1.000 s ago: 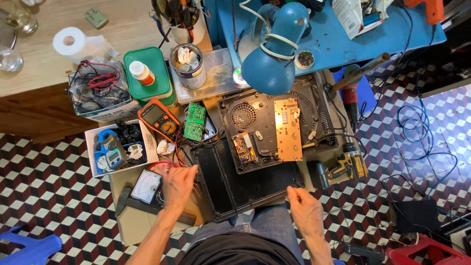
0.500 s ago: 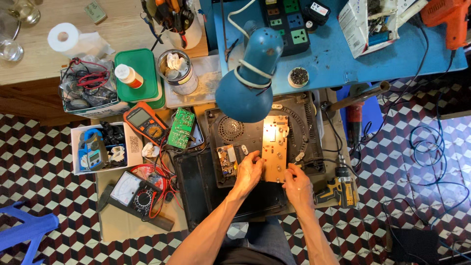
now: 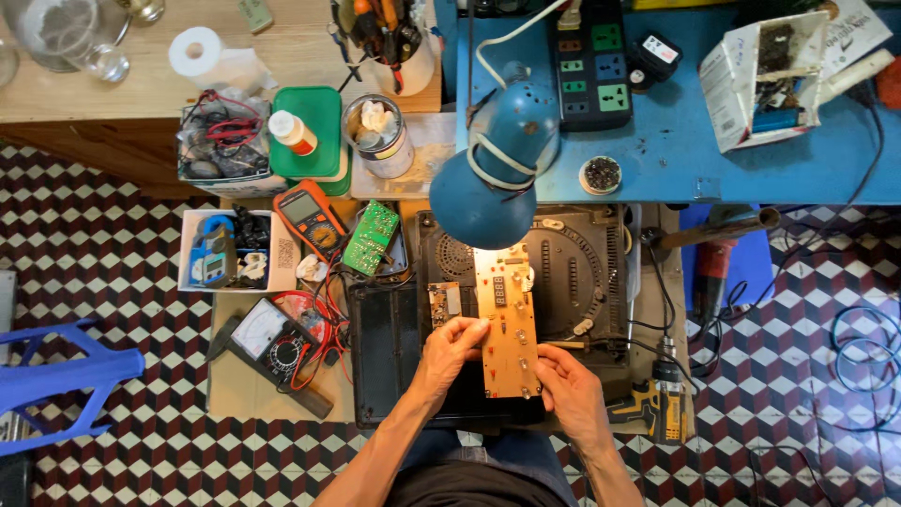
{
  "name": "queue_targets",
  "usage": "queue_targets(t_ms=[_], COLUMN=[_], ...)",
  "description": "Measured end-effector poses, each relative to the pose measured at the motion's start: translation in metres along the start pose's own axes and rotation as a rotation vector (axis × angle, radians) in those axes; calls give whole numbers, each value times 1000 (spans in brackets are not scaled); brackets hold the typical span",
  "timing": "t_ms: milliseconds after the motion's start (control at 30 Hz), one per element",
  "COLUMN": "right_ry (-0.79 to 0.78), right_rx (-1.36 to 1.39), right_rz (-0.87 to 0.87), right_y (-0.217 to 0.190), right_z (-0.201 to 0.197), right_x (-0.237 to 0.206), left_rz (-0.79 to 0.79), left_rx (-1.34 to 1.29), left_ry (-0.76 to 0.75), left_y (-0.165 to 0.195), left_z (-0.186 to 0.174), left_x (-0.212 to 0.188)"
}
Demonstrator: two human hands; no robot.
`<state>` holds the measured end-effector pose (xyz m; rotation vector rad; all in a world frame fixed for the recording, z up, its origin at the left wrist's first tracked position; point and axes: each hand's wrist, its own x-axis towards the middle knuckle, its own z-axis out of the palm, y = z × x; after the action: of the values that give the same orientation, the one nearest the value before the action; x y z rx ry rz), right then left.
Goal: The person works on a disassembled electronic device at a bench, handling circuit boards and small components. They use a cordless drill to remove screws from a green circuit board, then set the board aside. They pick up a small white component, open a small bottle, and appear to apply a substance to the component. The person continues to handle and position circuit boards within the device housing.
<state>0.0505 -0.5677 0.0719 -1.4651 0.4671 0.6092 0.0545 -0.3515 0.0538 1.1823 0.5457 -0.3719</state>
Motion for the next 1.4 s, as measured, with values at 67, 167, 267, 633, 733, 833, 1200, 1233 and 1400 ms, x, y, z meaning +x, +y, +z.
queue_targets(t_ms=[67, 167, 267, 633, 733, 833, 1200, 1233, 1400], right_ry=[-60, -47, -122, -283, -370, -405, -226, -203, -48], right_rx=[-28, -80, -129, 287, 337, 434, 369, 362, -16], right_rz=[-9, 15, -11, -30, -21, 0, -47, -60, -325], right_y=[-2, 4, 4, -64, -64, -54, -42, -44, -61], right_z=[19, 54, 81, 105, 113, 121, 106, 107, 118], right_x=[-7, -24, -30, 14, 20, 25, 44, 44, 30], left_rz=[-28, -14, 2, -100, -137, -142, -117, -105, -23], left_rx=[-163, -427, -601, -517, -521, -516, -446, -448, -346], left_ry=[14, 34, 1, -216, -217, -258, -64, -40, 48], left_y=[13, 31, 44, 36, 41, 44, 56, 58, 69], left_z=[-14, -39, -65, -108, -102, -102, -88, -87, -81], left_x=[-18, -30, -27, -37, -35, -38, -38, -39, -45])
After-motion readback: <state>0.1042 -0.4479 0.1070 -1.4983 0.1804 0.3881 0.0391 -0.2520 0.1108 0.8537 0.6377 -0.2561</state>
